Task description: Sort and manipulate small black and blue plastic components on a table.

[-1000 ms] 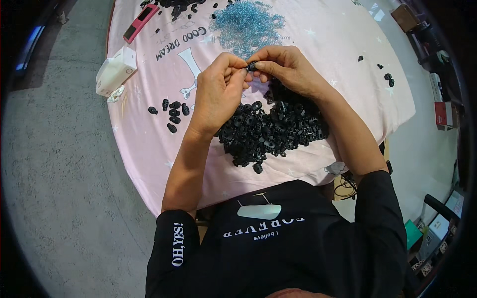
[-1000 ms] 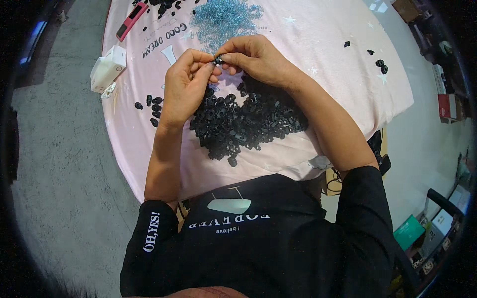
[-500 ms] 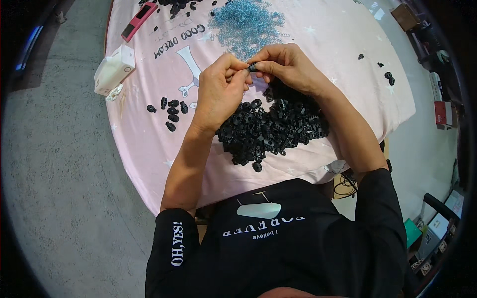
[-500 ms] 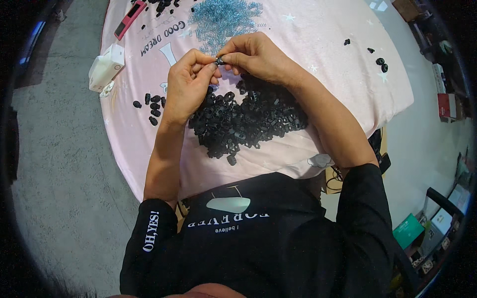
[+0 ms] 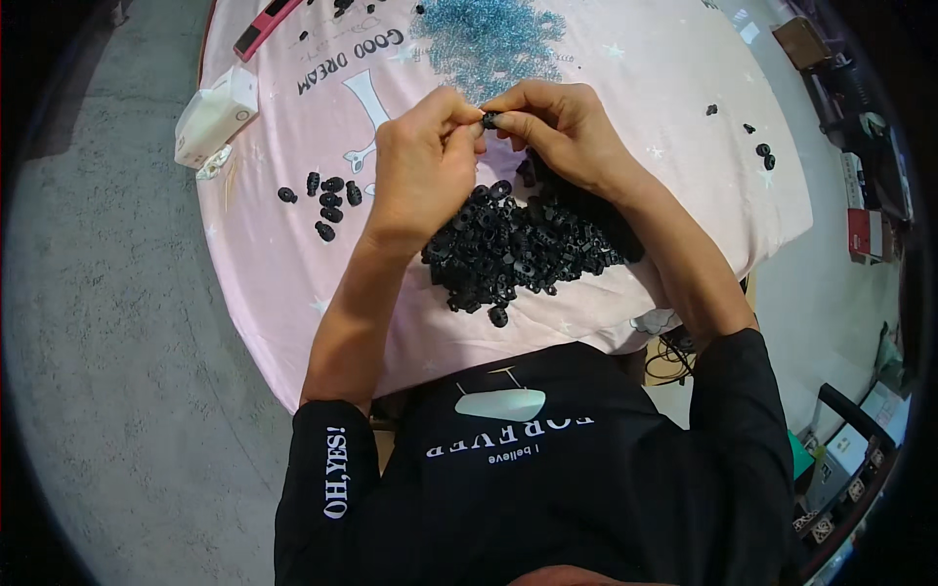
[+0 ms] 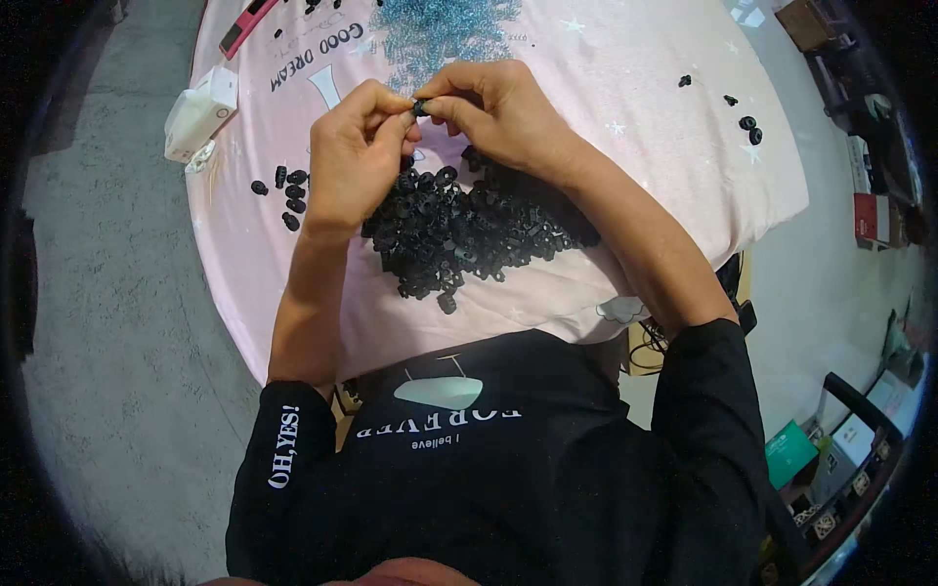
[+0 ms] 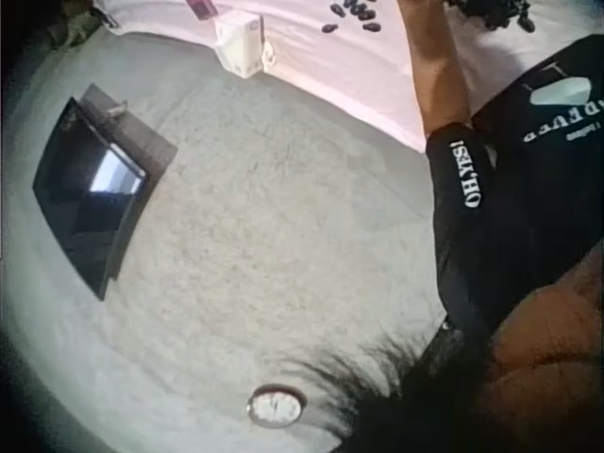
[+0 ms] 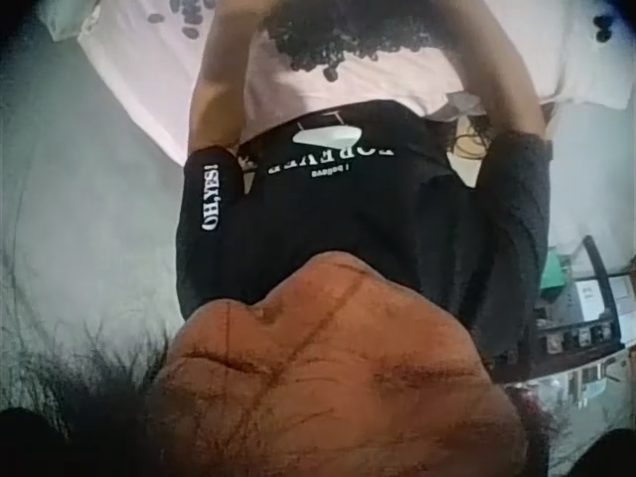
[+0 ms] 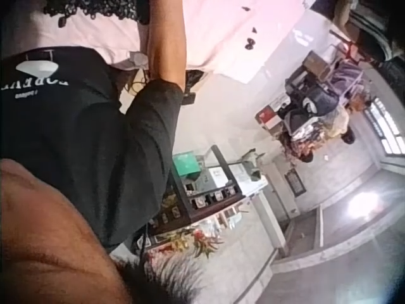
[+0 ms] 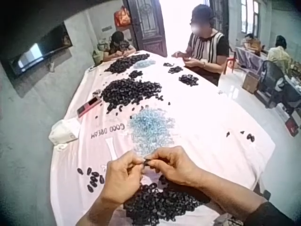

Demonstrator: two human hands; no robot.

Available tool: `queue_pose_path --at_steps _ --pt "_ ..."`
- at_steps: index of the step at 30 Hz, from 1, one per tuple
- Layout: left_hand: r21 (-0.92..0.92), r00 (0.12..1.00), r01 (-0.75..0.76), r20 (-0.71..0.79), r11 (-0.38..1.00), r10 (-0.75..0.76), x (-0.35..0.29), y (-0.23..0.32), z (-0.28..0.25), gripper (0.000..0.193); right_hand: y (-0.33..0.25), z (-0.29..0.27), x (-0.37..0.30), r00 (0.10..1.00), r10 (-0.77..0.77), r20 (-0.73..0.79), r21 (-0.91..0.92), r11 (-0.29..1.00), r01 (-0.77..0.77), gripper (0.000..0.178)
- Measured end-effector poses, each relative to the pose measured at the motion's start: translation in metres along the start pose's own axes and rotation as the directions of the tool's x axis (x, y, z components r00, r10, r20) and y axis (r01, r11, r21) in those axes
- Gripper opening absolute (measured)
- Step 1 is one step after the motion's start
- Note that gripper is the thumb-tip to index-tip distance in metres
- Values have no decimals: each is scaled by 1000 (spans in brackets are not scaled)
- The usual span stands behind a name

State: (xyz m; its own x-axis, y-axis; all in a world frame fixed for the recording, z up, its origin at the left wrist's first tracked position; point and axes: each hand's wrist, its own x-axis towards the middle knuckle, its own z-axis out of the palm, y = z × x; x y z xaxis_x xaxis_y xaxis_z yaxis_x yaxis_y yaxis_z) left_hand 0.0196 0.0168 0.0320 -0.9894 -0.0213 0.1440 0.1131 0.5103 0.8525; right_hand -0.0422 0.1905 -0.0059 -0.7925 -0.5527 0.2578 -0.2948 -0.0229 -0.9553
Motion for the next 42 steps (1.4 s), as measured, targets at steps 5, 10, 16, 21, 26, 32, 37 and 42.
queue_pose_path --at_steps 5,10,16,21,26,32,37,42 --pt "-175 999 45 -3 984 -46 2 -2 4 2 -1 2 1 998 60 11 136 989 -61 16" --pt "-309 996 34 91 951 -6 7 -4 -1 8 5 -9 6 993 88 78 271 957 -106 20" --pt "-167 988 -24 145 986 49 7 -1 -9 22 -3 -13 6 985 121 123 257 955 -149 26" --pt "-142 966 -90 228 986 121 8 -7 -15 33 -1 -14 7 977 60 205 307 944 -123 37" --pt "-148 942 -234 211 961 262 11 -11 -13 32 -2 -11 7 975 77 210 324 935 -144 41" --pt "-117 956 -205 187 972 224 9 -10 -9 29 -3 -10 7 977 101 185 339 927 -160 42" --pt "-90 946 -262 173 961 274 8 -8 -4 31 -3 -12 6 973 130 190 356 915 -192 39" --pt "-23 932 -340 124 940 340 8 -8 -6 33 -5 -11 7 973 150 174 356 912 -205 40"
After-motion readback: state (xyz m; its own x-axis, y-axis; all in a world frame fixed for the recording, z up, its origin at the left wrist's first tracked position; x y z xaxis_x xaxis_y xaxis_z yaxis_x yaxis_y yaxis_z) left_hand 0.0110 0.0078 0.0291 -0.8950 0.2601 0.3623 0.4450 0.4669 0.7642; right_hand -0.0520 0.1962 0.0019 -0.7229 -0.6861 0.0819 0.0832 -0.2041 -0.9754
